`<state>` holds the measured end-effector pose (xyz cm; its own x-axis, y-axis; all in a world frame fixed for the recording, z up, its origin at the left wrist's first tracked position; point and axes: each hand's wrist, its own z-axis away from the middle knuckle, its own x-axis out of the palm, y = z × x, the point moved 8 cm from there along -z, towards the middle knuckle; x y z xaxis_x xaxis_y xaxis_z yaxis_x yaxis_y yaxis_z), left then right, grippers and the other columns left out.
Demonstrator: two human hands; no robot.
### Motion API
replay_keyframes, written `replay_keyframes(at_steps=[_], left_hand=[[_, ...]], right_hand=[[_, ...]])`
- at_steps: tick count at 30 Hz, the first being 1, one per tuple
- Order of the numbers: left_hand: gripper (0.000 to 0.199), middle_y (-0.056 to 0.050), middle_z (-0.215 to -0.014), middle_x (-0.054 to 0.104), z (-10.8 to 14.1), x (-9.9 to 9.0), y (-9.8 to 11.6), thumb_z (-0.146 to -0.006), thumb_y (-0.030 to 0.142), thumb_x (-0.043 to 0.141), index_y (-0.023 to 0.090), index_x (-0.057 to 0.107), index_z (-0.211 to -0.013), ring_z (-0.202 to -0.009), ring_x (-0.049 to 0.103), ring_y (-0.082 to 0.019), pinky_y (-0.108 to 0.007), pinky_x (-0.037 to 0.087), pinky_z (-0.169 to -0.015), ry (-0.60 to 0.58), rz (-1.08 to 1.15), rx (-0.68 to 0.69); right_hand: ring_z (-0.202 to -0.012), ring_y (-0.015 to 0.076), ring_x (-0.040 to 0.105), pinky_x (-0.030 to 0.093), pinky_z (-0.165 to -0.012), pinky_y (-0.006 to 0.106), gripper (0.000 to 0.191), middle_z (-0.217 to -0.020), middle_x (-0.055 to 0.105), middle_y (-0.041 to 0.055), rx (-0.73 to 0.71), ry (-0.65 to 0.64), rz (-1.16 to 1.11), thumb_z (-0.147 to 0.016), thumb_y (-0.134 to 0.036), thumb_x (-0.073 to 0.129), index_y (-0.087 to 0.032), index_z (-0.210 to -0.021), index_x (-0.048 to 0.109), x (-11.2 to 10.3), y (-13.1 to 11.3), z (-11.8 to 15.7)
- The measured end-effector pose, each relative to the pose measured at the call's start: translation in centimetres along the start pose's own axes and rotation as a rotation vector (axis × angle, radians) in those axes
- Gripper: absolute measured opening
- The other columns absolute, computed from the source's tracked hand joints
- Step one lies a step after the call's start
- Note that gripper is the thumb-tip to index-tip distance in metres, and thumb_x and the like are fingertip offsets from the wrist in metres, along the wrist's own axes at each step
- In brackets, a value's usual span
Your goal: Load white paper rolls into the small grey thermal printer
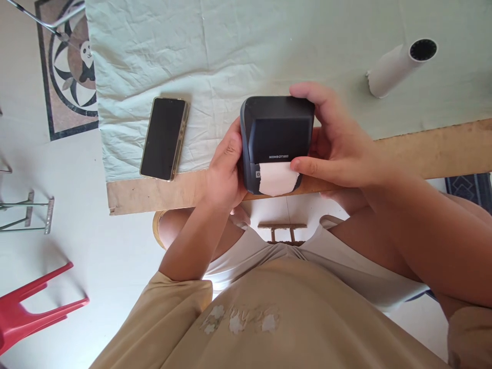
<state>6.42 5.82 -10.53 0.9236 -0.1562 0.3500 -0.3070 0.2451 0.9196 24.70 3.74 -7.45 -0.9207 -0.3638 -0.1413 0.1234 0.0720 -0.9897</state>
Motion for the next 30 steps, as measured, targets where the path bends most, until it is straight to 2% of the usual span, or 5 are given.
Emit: replay_keyframes(at_steps=[8, 16, 20, 25, 30], left_hand=[[0.028, 0.001, -0.075, 0.071, 1.0, 1.1, 1.5, -0.110, 0.038, 0.076, 0.029, 0.076, -0.084, -0.081, 0.071, -0.019, -0.028, 0.061, -0.073, 0.057, 0.147, -0.022], [0.024, -0.002, -0.104, 0.084, 0.4, 2.1, 1.0, -0.106, 0.048, 0.079, 0.026, 0.083, -0.112, -0.140, 0.076, -0.030, -0.037, 0.063, -0.116, -0.101, 0.200, -0.015], [0.033, -0.001, -0.105, 0.082, 0.4, 1.7, 0.8, -0.101, 0.057, 0.081, 0.028, 0.083, -0.117, -0.135, 0.079, -0.031, -0.037, 0.067, -0.101, -0.093, 0.130, 0.005], [0.042, -0.002, -0.099, 0.079, 0.2, 1.1, 0.1, -0.103, 0.063, 0.078, 0.027, 0.081, -0.125, -0.090, 0.075, -0.022, -0.032, 0.056, -0.067, -0.158, 0.086, 0.020], [0.044, -0.002, -0.094, 0.075, 0.2, 1.5, 0.5, -0.100, 0.062, 0.083, 0.027, 0.081, -0.127, -0.079, 0.070, -0.020, -0.034, 0.051, -0.064, -0.206, 0.051, 0.033]], right_hand=[[-0.099, 0.0171, 0.072, 0.072, -0.078, 0.035, 0.098, -0.166, 0.053, 0.0079, 0.023, 0.024, 0.192, -0.089, -0.058, 0.094, -0.045, -0.174, 0.048, -1.4, -1.9, 0.4], [-0.064, 0.0028, 0.057, 0.055, -0.061, 0.029, 0.037, -0.127, 0.065, -0.0005, -0.244, 0.463, 0.514, -0.108, -0.060, 0.075, -0.031, -0.130, 0.069, -3.9, -7.3, 1.3], [-0.084, 0.0142, 0.077, 0.051, -0.060, 0.030, 0.041, -0.106, 0.061, 0.0022, -0.282, 0.661, 0.515, -0.112, -0.053, 0.067, -0.026, -0.091, 0.045, -3.6, -8.4, 1.7], [-0.073, 0.0175, 0.064, 0.031, -0.062, 0.035, 0.016, -0.084, 0.076, 0.0023, 0.010, 0.368, 1.156, -0.100, -0.033, 0.057, -0.024, -0.093, 0.068, -0.9, -7.2, 0.1], [-0.070, 0.0194, 0.055, 0.021, -0.064, 0.034, 0.037, -0.098, 0.083, 0.0020, 0.196, 0.146, 1.186, -0.100, -0.034, 0.060, -0.030, -0.132, 0.078, 0.3, -6.7, -0.2]])
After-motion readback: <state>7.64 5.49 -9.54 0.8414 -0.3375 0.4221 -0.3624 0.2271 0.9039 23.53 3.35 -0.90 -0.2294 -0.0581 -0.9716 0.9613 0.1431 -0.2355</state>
